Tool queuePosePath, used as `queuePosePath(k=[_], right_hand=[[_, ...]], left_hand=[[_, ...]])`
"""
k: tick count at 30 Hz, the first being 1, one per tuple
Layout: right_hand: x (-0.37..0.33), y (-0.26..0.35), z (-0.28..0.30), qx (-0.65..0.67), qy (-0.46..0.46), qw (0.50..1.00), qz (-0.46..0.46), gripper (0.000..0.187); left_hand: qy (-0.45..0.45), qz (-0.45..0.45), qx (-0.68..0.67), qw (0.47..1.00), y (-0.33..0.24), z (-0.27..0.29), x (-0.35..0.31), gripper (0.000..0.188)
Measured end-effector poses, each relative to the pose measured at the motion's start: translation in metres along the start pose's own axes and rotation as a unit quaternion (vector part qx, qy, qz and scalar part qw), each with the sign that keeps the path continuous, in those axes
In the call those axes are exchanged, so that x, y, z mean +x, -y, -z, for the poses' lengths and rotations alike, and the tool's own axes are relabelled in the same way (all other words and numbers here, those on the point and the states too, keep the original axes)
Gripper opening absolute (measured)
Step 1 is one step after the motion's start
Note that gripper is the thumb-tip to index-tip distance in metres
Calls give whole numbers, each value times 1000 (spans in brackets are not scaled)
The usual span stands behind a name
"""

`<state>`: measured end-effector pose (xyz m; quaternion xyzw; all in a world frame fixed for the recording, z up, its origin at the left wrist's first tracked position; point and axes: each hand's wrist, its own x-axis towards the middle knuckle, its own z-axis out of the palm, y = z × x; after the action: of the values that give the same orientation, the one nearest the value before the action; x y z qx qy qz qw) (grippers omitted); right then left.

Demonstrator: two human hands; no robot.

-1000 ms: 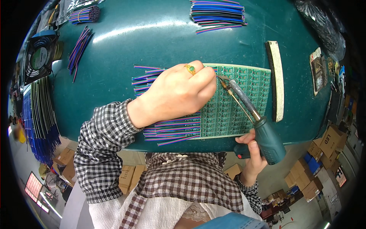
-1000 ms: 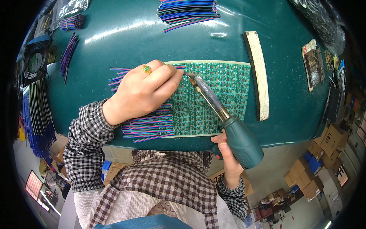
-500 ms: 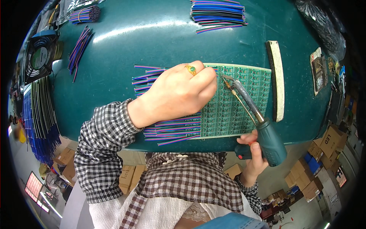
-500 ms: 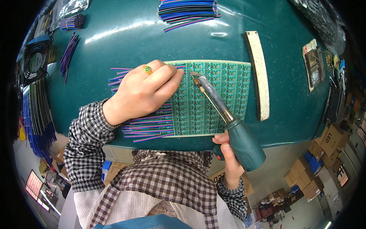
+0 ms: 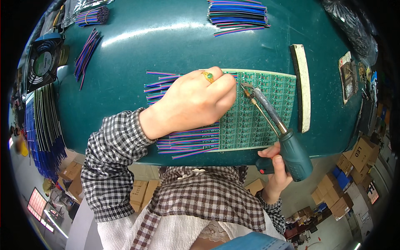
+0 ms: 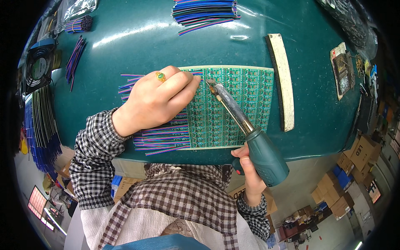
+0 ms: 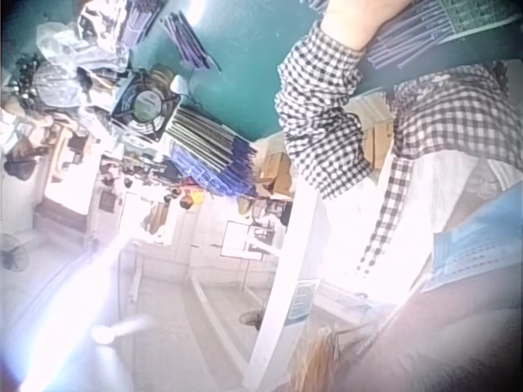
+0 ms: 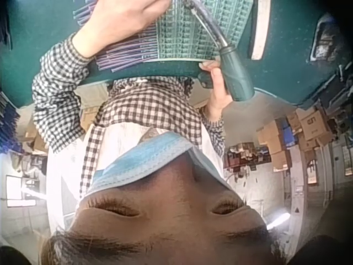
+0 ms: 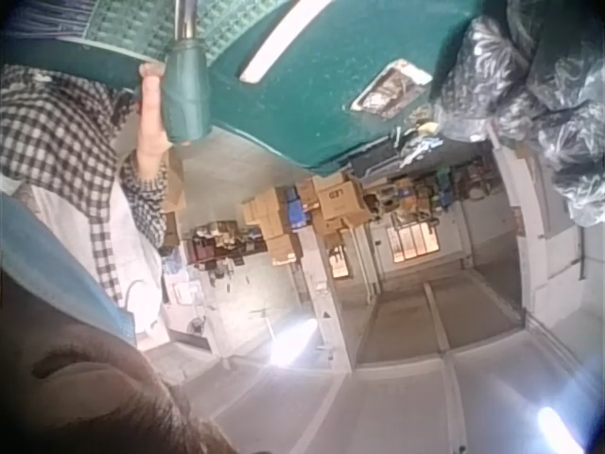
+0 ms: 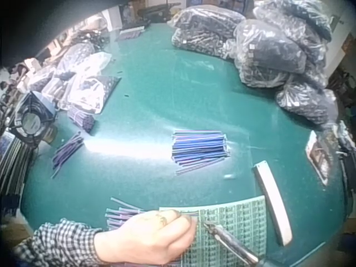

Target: The person solders multiple colored wires to a green printed circuit board using a soldering iron.

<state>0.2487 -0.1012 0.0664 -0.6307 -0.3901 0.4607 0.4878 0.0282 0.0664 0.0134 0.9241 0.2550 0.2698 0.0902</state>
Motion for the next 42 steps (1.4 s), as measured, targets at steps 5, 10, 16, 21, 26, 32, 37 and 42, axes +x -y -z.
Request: queuePosePath(k=[5,10,16,21,26,32,37,42], right_hand=[[-3,-3,2,-5,-8,1000,-13,36],[-4,-4,4,-13,-7,1000,-24,36],[-4,-4,3,-20,-4,1000,-19,37],[-5,-5,3,-27,-16,999,-29,38],[-4,-2,-1,-21,-24,999,-22,32],[-3,1,0,-9,-44,999,-27,25],[-3,2,0,1,-43,999,-33,25],[-1,8,-11,-9,-50,998,-40,33]], left_hand=[[10,-4,-1,1000,2,2,0,31],[11,-2,-3,1000,2,2,1,31],[3,-3,-4,1000,2,1,1,31],[5,0,-2,1000,1,1,1,32],[8,-3,5,1000,1,1,0,32],[-3,-4,9,1000,1,0,0,31],[2,-5,20,1000,0,1,1,31],[7,-11,17,1000,0,0,0,32]])
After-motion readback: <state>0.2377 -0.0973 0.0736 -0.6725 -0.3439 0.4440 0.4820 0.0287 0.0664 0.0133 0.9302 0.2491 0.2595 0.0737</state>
